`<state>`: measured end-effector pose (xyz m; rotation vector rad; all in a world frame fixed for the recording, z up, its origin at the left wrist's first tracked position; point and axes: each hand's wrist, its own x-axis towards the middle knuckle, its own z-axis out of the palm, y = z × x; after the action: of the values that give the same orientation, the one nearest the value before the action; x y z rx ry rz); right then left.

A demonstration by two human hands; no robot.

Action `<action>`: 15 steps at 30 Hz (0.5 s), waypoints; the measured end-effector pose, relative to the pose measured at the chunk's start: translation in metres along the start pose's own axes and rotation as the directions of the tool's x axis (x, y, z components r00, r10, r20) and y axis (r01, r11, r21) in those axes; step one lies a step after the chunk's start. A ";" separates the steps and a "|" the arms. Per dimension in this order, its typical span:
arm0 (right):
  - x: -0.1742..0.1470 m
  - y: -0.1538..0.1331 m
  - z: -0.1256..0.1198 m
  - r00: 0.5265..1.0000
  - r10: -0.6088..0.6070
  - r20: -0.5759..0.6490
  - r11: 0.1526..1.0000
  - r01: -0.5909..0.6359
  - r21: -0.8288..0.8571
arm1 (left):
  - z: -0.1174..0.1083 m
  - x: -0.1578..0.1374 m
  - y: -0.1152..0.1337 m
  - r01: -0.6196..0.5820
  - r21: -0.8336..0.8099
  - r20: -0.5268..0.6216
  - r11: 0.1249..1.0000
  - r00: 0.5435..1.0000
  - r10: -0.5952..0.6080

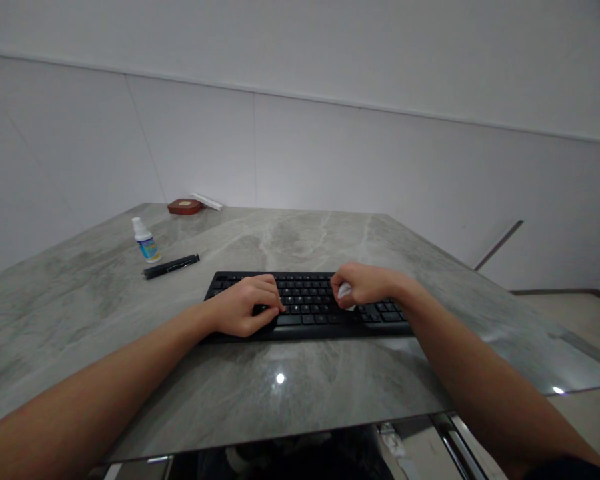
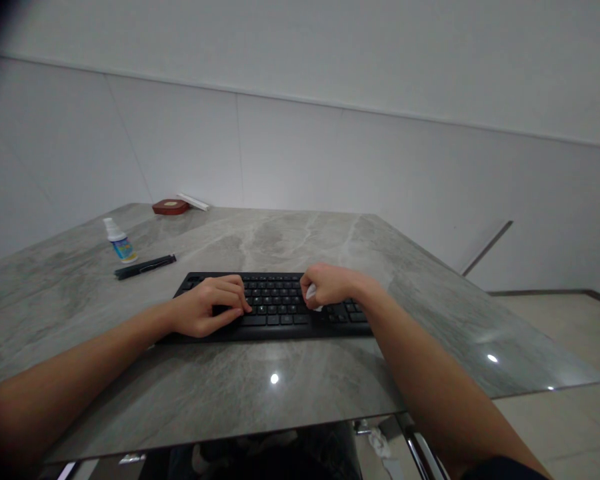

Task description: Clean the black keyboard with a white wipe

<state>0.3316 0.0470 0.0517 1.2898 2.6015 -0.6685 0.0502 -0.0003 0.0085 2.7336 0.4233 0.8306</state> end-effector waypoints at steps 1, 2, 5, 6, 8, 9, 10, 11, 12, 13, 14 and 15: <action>0.000 0.000 0.001 1.000 -0.011 -0.005 1.000 0.011 0.004 | 0.000 0.000 0.000 0.000 0.001 -0.001 1.000 1.000 0.000; 0.000 -0.001 0.002 1.000 -0.027 -0.008 1.000 0.027 0.008 | 0.000 0.000 0.000 0.000 0.001 -0.002 1.000 1.000 0.000; 0.002 -0.001 0.005 0.997 -0.082 0.008 0.996 0.081 0.028 | 0.000 0.000 0.001 0.002 0.004 -0.005 1.000 1.000 -0.002; 0.002 -0.001 0.006 0.996 -0.089 0.021 0.995 0.088 0.036 | 0.000 0.000 0.001 0.003 0.005 -0.005 1.000 1.000 -0.003; 0.003 -0.001 0.007 0.996 -0.086 0.026 0.995 0.085 0.041 | 0.000 0.000 0.001 0.005 0.004 -0.002 1.000 1.000 -0.005; 0.003 -0.001 0.007 0.997 -0.081 0.009 0.996 0.081 0.035 | 0.000 0.000 0.001 0.007 0.004 -0.001 1.000 1.000 -0.007; 0.003 -0.002 0.007 0.997 -0.078 -0.016 0.997 0.079 0.023 | 0.000 0.000 0.000 0.008 0.003 0.001 1.000 1.000 -0.008; 0.003 -0.002 0.007 0.996 -0.083 -0.043 0.996 0.083 0.009 | 0.000 0.000 0.000 0.009 0.003 0.003 1.000 1.000 -0.009; 0.003 -0.002 0.007 0.994 -0.094 -0.064 0.996 0.094 -0.003 | 0.000 0.000 0.000 0.009 0.003 0.003 1.000 1.000 -0.009; 0.003 -0.002 0.007 0.991 -0.109 -0.073 0.994 0.108 -0.011 | 0.000 0.000 0.000 0.008 0.003 0.001 1.000 1.000 -0.008; 0.003 -0.003 0.007 0.990 -0.121 -0.072 0.993 0.120 -0.012 | 0.000 0.000 0.000 0.007 0.003 -0.001 1.000 1.000 -0.007; 0.003 -0.003 0.006 0.989 -0.131 -0.068 0.991 0.131 -0.009 | 0.000 0.000 0.000 0.006 0.003 -0.003 1.000 1.000 -0.006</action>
<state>0.3275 0.0448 0.0459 1.1685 2.7609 -0.6490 0.0508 0.0000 0.0083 2.7328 0.4331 0.8330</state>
